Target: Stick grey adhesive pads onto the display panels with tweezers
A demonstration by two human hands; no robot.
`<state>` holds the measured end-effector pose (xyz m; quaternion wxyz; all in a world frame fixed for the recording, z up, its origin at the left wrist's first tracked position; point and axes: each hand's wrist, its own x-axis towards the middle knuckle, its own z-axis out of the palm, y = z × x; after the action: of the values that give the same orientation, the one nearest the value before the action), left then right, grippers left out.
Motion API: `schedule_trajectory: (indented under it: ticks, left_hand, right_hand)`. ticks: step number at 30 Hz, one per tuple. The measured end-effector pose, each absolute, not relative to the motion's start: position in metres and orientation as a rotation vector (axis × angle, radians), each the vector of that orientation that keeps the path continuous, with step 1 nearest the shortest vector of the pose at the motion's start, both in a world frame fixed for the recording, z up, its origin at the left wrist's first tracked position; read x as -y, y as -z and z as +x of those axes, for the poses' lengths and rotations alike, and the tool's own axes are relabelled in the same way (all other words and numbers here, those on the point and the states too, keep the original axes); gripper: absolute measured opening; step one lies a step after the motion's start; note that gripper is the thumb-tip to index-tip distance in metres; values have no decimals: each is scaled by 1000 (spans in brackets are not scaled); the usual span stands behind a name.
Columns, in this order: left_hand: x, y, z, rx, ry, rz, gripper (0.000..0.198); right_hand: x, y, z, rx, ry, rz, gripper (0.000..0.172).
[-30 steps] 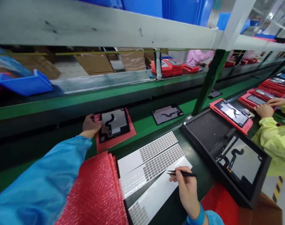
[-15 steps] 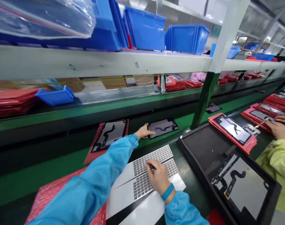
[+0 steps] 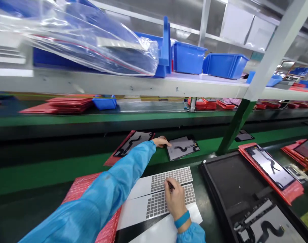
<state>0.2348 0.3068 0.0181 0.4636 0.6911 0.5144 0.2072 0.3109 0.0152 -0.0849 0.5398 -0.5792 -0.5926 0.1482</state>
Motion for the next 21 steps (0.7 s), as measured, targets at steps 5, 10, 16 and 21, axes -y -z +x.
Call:
schedule_trajectory:
  ticks: [5,10,16,21]
  left_hand:
    - [-303,-46,202,-1159,-733,1572,42]
    - [-302,-91,103,-1076,-922,1534,36]
    - [-249,-117,-16,-1071,-704,1628,40]
    - [-209,-67,-40,-1020,-291,1770,41]
  right_hand:
    - [-14,83,318,1337,-385,-1362,26]
    - [-13,86,326,1248,-498,-1363,31]
    - [-13,71,325,956,-610,-1374,41]
    - [-8,52,316,965,-774,-1374,45]
